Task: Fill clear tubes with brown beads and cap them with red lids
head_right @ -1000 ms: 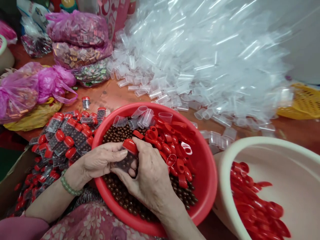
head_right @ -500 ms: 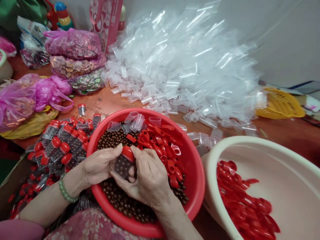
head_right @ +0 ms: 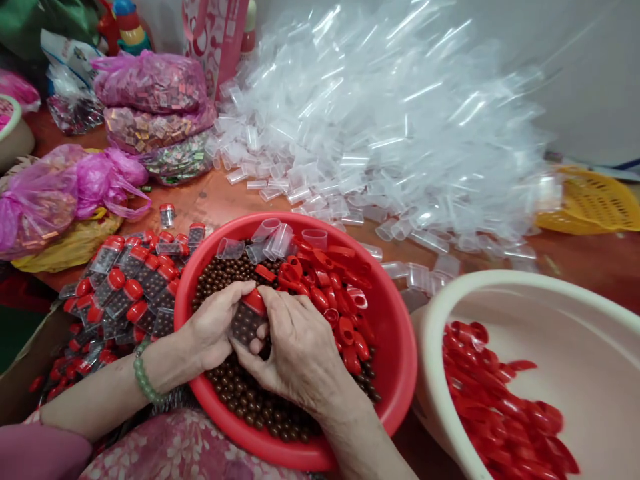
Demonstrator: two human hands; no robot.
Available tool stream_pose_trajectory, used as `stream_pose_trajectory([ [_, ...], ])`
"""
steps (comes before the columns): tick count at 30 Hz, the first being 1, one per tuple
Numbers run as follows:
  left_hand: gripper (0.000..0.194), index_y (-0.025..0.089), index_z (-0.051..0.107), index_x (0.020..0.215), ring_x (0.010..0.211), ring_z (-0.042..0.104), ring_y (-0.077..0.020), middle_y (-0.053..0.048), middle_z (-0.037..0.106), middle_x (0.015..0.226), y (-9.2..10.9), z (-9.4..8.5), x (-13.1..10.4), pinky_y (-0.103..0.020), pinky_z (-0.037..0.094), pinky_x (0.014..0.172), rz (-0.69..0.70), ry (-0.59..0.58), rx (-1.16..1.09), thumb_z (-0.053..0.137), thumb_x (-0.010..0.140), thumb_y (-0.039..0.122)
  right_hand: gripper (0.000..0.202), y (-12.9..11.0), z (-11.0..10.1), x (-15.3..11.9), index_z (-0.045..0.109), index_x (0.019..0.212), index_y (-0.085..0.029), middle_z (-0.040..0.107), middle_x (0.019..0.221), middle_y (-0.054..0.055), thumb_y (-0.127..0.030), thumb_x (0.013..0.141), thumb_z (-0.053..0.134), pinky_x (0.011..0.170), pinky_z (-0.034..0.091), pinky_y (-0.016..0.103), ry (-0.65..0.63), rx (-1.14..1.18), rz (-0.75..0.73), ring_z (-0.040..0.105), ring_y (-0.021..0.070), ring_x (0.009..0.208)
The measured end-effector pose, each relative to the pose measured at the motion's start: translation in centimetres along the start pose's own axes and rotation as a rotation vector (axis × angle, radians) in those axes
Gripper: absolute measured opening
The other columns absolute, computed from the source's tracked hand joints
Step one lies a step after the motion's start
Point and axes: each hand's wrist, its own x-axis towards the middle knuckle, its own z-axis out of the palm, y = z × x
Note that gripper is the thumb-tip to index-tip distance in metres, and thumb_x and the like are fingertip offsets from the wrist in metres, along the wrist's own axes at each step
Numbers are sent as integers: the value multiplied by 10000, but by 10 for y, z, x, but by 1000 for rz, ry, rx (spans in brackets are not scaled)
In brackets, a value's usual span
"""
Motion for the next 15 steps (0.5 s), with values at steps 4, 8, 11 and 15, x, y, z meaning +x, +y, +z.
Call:
stream_pose_trajectory([
  [4, 317, 160, 555, 613, 293, 447, -99, 10, 520, 406, -7, 10, -1, -186, 365, 326, 40, 101, 7, 413, 849, 318, 494, 2, 0, 0, 469, 1178, -114, 668, 831, 111, -370, 775, 596, 656, 518, 380, 43, 24, -49, 658, 252, 722],
  [8, 318, 164, 535, 567, 289, 433, -101, 7, 504, 384, -10, 13, -3, -193, 343, 316, 43, 128, 30, 420, 804, 342, 517, 2, -2, -2, 500, 1143, -92, 659, 782, 116, -364, 729, 650, 630, 512, 370, 83, 15, -88, 640, 246, 691],
  [11, 314, 163, 525, 554, 286, 412, -99, 5, 500, 378, -12, 14, -5, -201, 316, 309, 49, 122, 39, 417, 795, 334, 538, 1, -2, -4, 499, 1161, -79, 666, 809, 134, -339, 722, 667, 624, 514, 372, 101, 10, -116, 639, 246, 695],
  [15, 349, 147, 551, 594, 291, 420, -98, 1, 514, 393, -11, 12, -8, -200, 332, 324, 55, 79, 21, 408, 841, 347, 542, 0, -2, -3, 477, 1198, -118, 659, 815, 102, -353, 742, 651, 585, 519, 359, 84, 73, -75, 645, 238, 691],
])
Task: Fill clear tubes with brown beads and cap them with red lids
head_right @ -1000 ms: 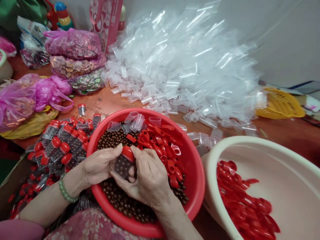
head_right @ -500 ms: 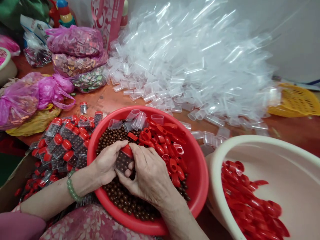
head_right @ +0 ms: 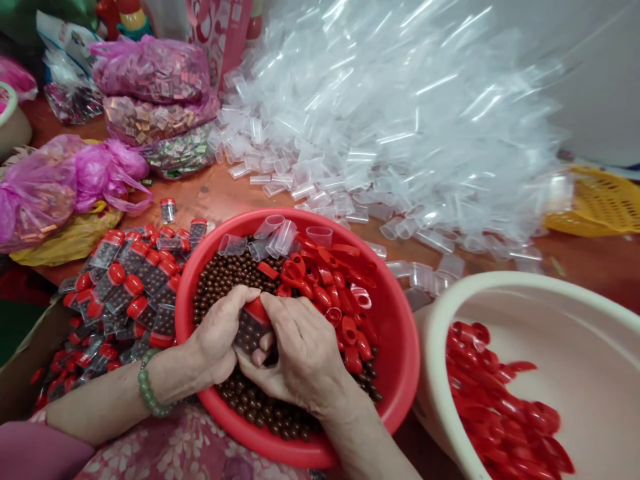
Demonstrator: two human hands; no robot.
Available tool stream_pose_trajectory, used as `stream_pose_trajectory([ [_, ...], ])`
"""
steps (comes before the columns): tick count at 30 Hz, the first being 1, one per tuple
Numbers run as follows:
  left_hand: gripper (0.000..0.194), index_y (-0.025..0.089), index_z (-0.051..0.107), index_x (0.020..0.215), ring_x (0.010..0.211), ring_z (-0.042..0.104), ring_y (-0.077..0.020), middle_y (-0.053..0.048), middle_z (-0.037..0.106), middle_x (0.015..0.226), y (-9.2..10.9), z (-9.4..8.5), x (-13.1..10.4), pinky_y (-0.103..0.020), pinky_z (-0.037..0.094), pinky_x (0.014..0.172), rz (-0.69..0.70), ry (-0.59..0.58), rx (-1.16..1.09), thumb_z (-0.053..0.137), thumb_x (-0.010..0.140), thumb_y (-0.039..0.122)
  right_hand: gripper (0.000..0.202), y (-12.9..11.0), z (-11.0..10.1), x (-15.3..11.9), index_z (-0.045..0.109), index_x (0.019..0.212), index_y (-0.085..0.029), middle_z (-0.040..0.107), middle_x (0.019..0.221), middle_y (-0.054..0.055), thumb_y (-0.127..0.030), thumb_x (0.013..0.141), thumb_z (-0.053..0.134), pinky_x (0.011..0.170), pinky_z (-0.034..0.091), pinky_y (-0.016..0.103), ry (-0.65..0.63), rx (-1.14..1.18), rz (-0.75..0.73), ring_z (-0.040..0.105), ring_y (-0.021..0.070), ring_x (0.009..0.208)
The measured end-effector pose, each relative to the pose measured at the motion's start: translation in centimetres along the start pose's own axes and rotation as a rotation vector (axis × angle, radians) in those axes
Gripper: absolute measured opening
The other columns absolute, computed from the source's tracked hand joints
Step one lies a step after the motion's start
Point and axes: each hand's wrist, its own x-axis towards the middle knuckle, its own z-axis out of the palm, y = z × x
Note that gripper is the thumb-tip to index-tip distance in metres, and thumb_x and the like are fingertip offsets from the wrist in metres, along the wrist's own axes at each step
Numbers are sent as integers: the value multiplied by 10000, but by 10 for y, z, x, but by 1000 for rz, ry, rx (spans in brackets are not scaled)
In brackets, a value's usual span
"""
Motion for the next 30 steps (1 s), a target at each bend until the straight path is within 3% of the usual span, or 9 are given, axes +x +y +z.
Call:
stream_pose_trajectory([
  [3, 409, 129, 600, 713, 338, 495, -105, -13, 582, 479, 3, -5, -1, -202, 405, 389, -6, -129, -55, 425, 893, 453, 521, 0, -3, 3, 454, 1219, -164, 658, 865, 87, -355, 771, 638, 585, 535, 349, -7, 69, 93, 666, 234, 728],
  [6, 627, 105, 641, 835, 420, 567, -123, -52, 640, 576, 6, -12, 0, -226, 471, 487, -34, -304, -69, 326, 909, 642, 510, -1, -6, 5, 452, 1214, -179, 664, 925, 95, -359, 779, 647, 599, 549, 341, -13, 109, 164, 678, 227, 740],
  [10, 807, 96, 653, 863, 479, 598, -143, -72, 645, 598, 5, -20, 4, -239, 478, 527, -64, -434, -71, 214, 854, 773, 541, -1, -6, 4, 439, 1253, -193, 669, 923, 85, -357, 778, 638, 613, 559, 347, -26, 152, 161, 688, 235, 747],
  [13, 782, 100, 642, 796, 438, 573, -141, -46, 594, 518, 1, -20, 4, -241, 471, 500, -78, -403, -51, 246, 852, 771, 584, 0, -2, 2, 428, 1282, -178, 670, 932, 97, -364, 775, 650, 632, 569, 355, -35, 156, 140, 692, 244, 772],
  [19, 456, 165, 518, 599, 296, 394, -90, 26, 461, 371, -6, -6, 1, -191, 329, 339, 19, -134, -112, 440, 858, 532, 606, 0, 3, -1, 428, 1293, -133, 673, 957, 141, -370, 773, 630, 615, 578, 364, -49, 94, 78, 694, 267, 815],
  [22, 392, 184, 480, 578, 287, 362, -84, 37, 440, 359, -9, -2, 0, -186, 286, 312, 70, -69, -81, 459, 819, 492, 626, -1, 2, -2, 406, 1340, -127, 684, 987, 150, -311, 770, 588, 629, 583, 367, -42, 92, 31, 699, 271, 844],
  [27, 435, 195, 459, 555, 298, 367, -89, 30, 450, 374, -14, -5, 0, -208, 289, 334, 123, -21, -31, 468, 810, 547, 645, -1, 0, -2, 384, 1358, -134, 693, 961, 138, -264, 756, 576, 597, 577, 357, -57, 140, 12, 705, 266, 819],
  [30, 569, 176, 495, 585, 346, 398, -92, 19, 451, 409, -11, -6, -2, -225, 340, 410, 127, -164, -17, 400, 836, 677, 604, 0, -2, -2, 410, 1316, -162, 675, 996, 138, -327, 775, 623, 602, 579, 354, -65, 186, 99, 701, 263, 814],
])
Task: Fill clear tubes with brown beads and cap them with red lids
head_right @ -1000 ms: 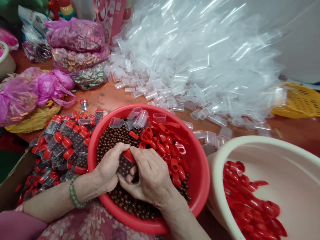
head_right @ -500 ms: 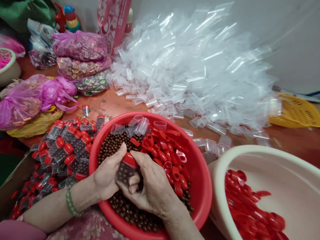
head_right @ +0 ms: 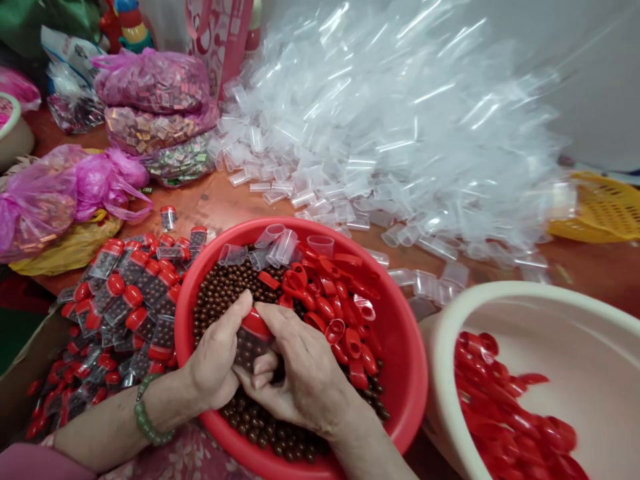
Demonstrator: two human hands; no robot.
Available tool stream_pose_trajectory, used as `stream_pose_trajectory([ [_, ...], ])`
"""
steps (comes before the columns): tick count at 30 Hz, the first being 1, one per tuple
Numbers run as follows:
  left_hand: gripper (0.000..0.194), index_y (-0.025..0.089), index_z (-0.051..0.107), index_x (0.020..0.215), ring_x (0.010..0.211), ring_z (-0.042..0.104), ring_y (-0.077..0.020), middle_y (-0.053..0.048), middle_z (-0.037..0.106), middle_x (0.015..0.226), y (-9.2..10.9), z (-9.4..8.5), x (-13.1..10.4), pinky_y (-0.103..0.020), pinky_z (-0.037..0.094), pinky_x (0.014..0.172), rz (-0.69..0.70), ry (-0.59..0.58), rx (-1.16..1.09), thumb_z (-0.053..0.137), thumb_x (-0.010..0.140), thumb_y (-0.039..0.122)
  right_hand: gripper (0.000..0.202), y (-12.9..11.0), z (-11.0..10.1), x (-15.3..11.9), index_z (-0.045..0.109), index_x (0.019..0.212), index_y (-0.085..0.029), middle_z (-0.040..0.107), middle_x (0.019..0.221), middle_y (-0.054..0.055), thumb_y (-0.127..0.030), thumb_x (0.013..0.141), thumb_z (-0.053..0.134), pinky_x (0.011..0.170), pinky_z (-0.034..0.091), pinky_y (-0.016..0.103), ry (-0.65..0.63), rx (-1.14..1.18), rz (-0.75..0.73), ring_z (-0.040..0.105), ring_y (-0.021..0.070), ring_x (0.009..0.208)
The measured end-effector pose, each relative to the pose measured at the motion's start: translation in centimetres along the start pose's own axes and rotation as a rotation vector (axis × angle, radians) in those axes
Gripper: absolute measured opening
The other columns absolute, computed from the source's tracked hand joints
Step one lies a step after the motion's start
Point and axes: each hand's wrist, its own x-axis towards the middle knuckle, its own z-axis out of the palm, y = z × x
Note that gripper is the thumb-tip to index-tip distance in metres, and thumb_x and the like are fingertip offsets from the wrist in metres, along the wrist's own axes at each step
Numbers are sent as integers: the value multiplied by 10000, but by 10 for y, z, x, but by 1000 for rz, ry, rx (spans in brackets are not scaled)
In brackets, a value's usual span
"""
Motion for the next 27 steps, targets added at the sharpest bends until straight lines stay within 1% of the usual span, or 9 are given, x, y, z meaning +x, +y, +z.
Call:
stream_pose_trajectory([
  [3, 710, 147, 552, 671, 459, 462, -110, -17, 509, 525, 4, -4, -3, -253, 402, 520, -20, -234, -65, 330, 783, 813, 581, -1, -2, 1, 411, 1285, -179, 664, 967, 97, -308, 780, 666, 504, 545, 271, -2, 129, 135, 665, 173, 635],
  [5, 645, 136, 575, 728, 538, 495, -117, -32, 548, 618, 6, -9, -6, -256, 410, 579, -3, -326, -85, 511, 723, 778, 557, -1, -4, 1, 417, 1271, -185, 650, 967, 81, -285, 779, 658, 507, 543, 259, 0, 193, 155, 648, 154, 615],
  [8, 463, 135, 585, 811, 585, 484, -95, -18, 559, 686, 8, -21, -11, -227, 377, 614, -1, -386, 30, 769, 649, 527, 576, 0, -8, 1, 428, 1286, -193, 626, 1059, 116, -369, 793, 668, 727, 583, 354, -8, 191, 104, 674, 246, 896],
  [11, 408, 142, 567, 861, 628, 478, -97, -13, 548, 732, 13, -31, -17, -229, 376, 651, 59, -396, 239, 727, 725, 492, 711, 3, -14, 0, 434, 1328, -212, 619, 1150, 133, -572, 768, 682, 827, 565, 385, -116, 280, 133, 643, 280, 1032],
  [13, 337, 143, 557, 874, 675, 479, -111, -13, 529, 769, 17, -33, -21, -240, 386, 683, 121, -388, 386, 652, 794, 457, 654, 4, -17, 1, 504, 1288, -243, 648, 1124, 107, -617, 771, 645, 832, 562, 383, -141, 384, 168, 644, 270, 1023],
  [17, 173, 148, 579, 965, 740, 475, -132, -8, 524, 810, 22, -30, -25, -257, 404, 721, 172, -335, 657, 528, 849, 266, 188, 5, -17, 6, 659, 1053, -281, 710, 920, 42, -282, 865, 648, 794, 557, 371, -23, 495, 191, 651, 222, 914],
  [19, 229, 144, 587, 1048, 874, 531, -168, -39, 594, 925, 22, -28, -25, -293, 425, 835, 222, -298, 795, 511, 841, 204, 189, 4, -16, 8, 679, 986, -266, 709, 848, 27, -147, 843, 648, 727, 558, 334, -11, 538, 215, 655, 191, 812],
  [21, 273, 126, 580, 1098, 994, 558, -210, -84, 630, 1060, 20, -27, -25, -340, 425, 928, 250, -263, 909, 506, 844, 194, 203, 3, -15, 9, 689, 957, -249, 707, 822, 21, -101, 822, 657, 692, 555, 302, -23, 583, 237, 658, 169, 760],
  [27, 288, 130, 578, 1138, 1072, 599, -246, -114, 650, 1170, 19, -29, -22, -385, 457, 970, 250, -261, 992, 494, 875, 214, 241, -1, -15, 11, 711, 940, -235, 714, 816, 21, -53, 786, 676, 699, 559, 287, -50, 599, 239, 675, 163, 750],
])
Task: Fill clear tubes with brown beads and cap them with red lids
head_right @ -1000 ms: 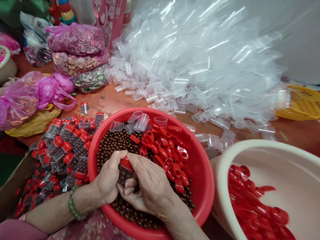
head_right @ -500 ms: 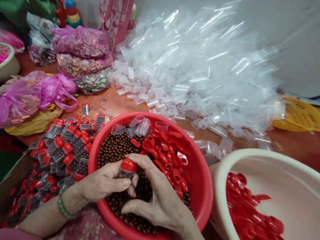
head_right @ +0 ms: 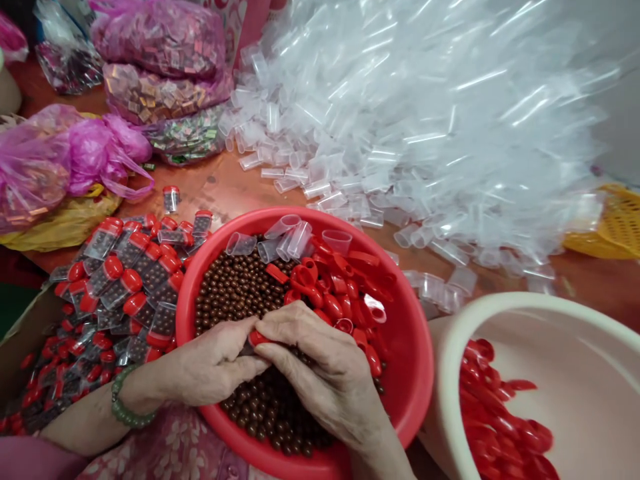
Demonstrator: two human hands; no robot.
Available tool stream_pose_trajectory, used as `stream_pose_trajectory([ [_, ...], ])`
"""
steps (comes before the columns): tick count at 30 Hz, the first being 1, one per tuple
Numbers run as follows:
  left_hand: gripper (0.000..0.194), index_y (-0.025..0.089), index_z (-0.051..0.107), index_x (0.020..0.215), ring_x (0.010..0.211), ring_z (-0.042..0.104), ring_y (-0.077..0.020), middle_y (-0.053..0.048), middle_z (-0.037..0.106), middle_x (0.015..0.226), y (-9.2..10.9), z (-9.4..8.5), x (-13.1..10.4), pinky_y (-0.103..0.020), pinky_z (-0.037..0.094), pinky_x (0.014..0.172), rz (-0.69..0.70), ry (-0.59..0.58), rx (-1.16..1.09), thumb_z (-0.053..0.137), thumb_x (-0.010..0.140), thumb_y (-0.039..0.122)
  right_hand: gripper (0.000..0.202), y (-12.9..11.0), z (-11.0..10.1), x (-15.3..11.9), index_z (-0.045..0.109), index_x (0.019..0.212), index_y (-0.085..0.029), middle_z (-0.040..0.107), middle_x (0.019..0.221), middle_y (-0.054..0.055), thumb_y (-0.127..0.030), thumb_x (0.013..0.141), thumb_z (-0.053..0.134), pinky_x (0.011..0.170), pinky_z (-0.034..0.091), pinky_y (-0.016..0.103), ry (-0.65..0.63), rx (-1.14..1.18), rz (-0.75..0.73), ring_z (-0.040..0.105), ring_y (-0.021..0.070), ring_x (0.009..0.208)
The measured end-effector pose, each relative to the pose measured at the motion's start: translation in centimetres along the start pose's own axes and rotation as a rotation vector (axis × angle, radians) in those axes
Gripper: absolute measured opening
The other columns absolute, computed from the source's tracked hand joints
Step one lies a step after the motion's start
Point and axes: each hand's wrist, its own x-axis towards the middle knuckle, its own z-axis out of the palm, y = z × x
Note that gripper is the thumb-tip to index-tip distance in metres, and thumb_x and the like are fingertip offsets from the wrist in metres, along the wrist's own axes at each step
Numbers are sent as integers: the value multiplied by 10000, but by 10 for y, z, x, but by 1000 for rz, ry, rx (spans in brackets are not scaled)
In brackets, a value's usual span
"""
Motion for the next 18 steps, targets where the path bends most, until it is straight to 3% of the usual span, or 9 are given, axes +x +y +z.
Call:
stream_pose_trajectory([
  [6, 307, 157, 600, 1141, 1080, 590, -246, -78, 669, 1126, -4, -1, 1, -382, 455, 976, -20, -39, -36, 535, 844, 201, 267, 2, 3, -4, 692, 967, -237, 692, 809, 24, -34, 795, 665, 675, 553, 293, -28, -15, -6, 663, 167, 749],
  [9, 291, 151, 604, 1102, 1000, 591, -225, -67, 660, 1069, -6, -1, 2, -368, 459, 934, -15, -40, -140, 558, 819, 200, 314, 3, 5, -10, 657, 1087, -263, 690, 875, 25, -73, 838, 641, 715, 552, 292, -4, -76, -57, 659, 162, 804],
  [11, 243, 138, 606, 1022, 824, 586, -178, -40, 644, 890, -7, -1, 4, -318, 480, 808, -46, -33, -278, 591, 818, 270, 388, 3, 8, -14, 588, 1239, -257, 685, 1015, 73, -256, 859, 669, 781, 560, 333, -14, -205, -75, 652, 197, 916],
  [14, 372, 123, 596, 923, 623, 524, -110, 2, 566, 693, -8, 0, 6, -231, 438, 614, -116, -17, -538, 683, 769, 450, 782, 2, 17, -18, 411, 1422, -169, 614, 1191, 179, -544, 786, 669, 845, 556, 424, -40, -443, -74, 595, 286, 1075],
  [16, 476, 116, 603, 891, 608, 536, -100, -7, 572, 687, -8, 0, 6, -210, 431, 588, -130, -49, -678, 740, 705, 533, 847, 2, 24, -18, 331, 1458, -123, 592, 1197, 204, -536, 799, 665, 855, 545, 464, -6, -552, -115, 575, 312, 1092],
  [18, 505, 114, 618, 871, 624, 561, -99, -19, 595, 706, -8, 0, 6, -206, 449, 611, -113, -74, -767, 773, 670, 551, 765, 2, 29, -17, 311, 1457, -105, 586, 1172, 202, -406, 845, 658, 853, 537, 469, 54, -596, -170, 576, 308, 1070],
])
